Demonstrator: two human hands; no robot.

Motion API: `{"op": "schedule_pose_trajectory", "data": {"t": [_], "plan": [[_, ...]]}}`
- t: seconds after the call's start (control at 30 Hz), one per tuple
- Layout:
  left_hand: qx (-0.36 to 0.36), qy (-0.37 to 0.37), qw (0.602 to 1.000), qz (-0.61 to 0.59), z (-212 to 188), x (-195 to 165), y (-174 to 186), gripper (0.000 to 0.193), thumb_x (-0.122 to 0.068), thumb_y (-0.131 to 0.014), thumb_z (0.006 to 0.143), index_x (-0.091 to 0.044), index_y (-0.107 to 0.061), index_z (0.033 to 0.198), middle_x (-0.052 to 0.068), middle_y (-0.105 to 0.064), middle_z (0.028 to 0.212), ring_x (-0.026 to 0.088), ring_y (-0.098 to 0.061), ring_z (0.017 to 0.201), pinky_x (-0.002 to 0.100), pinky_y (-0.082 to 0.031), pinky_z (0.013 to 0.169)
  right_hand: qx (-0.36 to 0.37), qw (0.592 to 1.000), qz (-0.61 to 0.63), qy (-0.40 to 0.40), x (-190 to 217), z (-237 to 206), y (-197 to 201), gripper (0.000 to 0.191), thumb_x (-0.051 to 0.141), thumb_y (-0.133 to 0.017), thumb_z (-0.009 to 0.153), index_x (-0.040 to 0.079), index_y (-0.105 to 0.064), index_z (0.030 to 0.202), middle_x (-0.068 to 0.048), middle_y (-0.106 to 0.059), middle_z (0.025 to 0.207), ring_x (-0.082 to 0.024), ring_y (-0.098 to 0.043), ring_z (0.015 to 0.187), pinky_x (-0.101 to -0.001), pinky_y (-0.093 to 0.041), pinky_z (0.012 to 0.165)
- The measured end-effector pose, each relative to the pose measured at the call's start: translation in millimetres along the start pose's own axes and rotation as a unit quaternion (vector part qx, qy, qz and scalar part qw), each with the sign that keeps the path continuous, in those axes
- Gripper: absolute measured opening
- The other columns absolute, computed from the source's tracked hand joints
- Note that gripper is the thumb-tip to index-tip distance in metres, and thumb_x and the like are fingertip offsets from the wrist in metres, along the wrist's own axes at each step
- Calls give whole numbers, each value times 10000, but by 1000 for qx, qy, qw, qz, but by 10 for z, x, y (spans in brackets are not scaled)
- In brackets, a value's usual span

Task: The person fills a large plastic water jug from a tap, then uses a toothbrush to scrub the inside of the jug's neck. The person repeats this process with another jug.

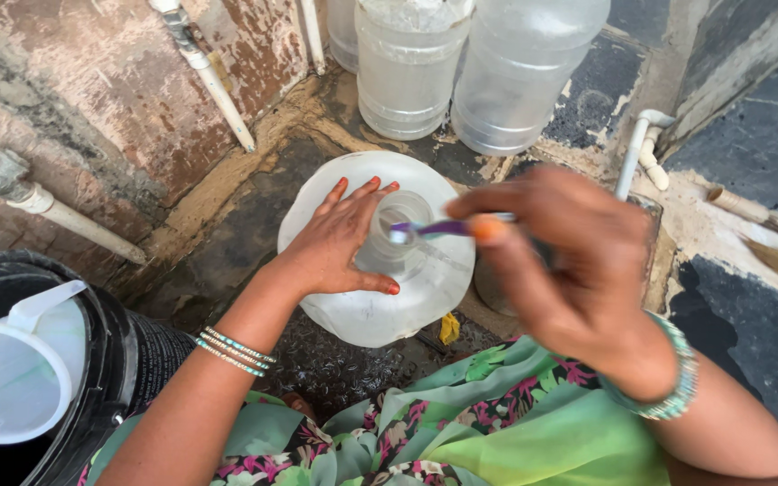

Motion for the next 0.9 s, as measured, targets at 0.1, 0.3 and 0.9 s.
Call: {"op": "schedule_pose_trajectory", "data": {"t": [0.1, 0.3, 0.9], "plan": [[-4, -8, 1000, 14, -1, -17, 2, 1271, -687, -850, 608, -81, -253, 1551, 235, -354, 1573, 304, -222, 1534, 492, -56, 1255, 37, 999, 8, -2, -141, 108, -357, 216, 173, -631, 1052, -6, -751, 1037, -116, -724, 885, -192, -653, 716, -329, -495, 660], [6, -11, 1000, 6, 2, -64, -32, 1263, -671, -840, 611, -88, -239, 1556, 204, -358, 1589, 299, -225, 1530, 488, -58, 1255, 38, 984, 23, -172, -626, 257, -452, 217, 192, -666, 1008, 26, -798, 963, -120, -712, 718, -183, -575, 561, -357, -415, 520], [6, -52, 999, 11, 8, -167, -61, 1341, -692, -855, 561, -127, -180, 1572, 178, -347, 1597, 290, -225, 1526, 513, -31, 1254, 87, 992, 56, -73, -669, 169, -571, 189, 172, -616, 1051, 34, -731, 994, -71, -695, 886, -190, -632, 752, -334, -472, 681]]}}
Point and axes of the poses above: each hand's wrist, its own z-axis towards the middle knuckle, its own y-axis out of the back of the hand, x = y × z, the point moved 8 cm from there along z, towards the middle knuckle
